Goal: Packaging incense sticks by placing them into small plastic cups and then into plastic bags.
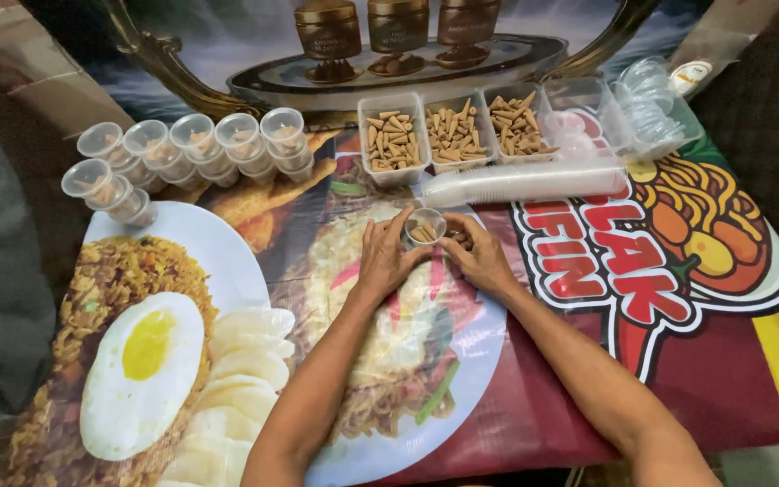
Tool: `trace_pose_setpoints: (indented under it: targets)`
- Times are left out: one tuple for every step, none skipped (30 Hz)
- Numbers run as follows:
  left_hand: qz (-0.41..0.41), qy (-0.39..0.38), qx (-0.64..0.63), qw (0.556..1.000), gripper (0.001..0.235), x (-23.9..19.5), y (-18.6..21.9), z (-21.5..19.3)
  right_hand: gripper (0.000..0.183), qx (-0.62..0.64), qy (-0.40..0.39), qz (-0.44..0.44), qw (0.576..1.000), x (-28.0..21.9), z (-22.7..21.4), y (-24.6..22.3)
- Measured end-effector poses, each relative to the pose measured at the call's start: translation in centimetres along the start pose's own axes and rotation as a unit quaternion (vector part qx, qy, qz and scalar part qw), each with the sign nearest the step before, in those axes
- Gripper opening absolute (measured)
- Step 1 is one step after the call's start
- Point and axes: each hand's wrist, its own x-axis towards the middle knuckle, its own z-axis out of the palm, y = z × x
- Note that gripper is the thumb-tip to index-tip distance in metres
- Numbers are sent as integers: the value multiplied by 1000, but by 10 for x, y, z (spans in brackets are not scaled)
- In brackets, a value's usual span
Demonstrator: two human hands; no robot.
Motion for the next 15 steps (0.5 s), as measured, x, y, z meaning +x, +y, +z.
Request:
trace_pose_setpoints:
  targets:
    - [1, -1, 1, 1000, 88, 1, -1, 1, 45, 1, 1, 0, 1000, 0, 0, 3]
    - [-1, 2, -2, 1000, 88, 1, -2, 1, 45, -2, -1, 1, 1000, 0, -1, 7]
    - [-2, 4, -6, 1000, 88, 2, -3, 2, 45, -4, -4, 1, 1000, 0, -2, 10]
    - [-3, 4, -5, 1000, 88, 2, -5, 3, 45, -4, -4, 1, 1000, 1, -1, 11]
    - [-3, 1, -4, 1000, 87, 2, -6, 4, 45, -5, -5, 1, 1000, 1, -1, 13]
    - [-4, -2, -3, 1000, 86, 1, -8, 5, 45, -7, -6, 1, 1000, 1, -1, 15]
    - [-4, -3, -3, 1000, 86, 0, -6, 5, 45, -7, -6, 2, 1000, 0, -1, 15]
    - [-4, -2, -1, 1000, 86, 0, -4, 4, 45, -11, -9, 0, 1000, 0, -1, 15]
    - [-4, -1, 1, 1000, 87, 0, -3, 3, 46, -15, -12, -1, 1000, 0, -1, 14]
    - [-4, -1, 1, 1000, 87, 0, -4, 4, 46, -15, -12, -1, 1000, 1, -2, 15]
    - [-5, 0, -3, 1000, 86, 0, -6, 4, 46, -16, -13, -4, 1000, 1, -2, 15]
    - [-6, 1, -7, 1000, 85, 1, -7, 5, 46, -17, -14, -8, 1000, 1, -2, 16]
    - [-6, 2, -7, 1000, 85, 1, -6, 4, 46, -17, -14, -9, 1000, 1, -2, 16]
    - [-8, 4, -6, 1000, 86, 1, -5, 3, 45, -15, -17, -9, 1000, 2, -1, 16]
    - [-9, 7, -4, 1000, 86, 1, -3, 2, 45, -13, -19, -9, 1000, 2, -1, 16]
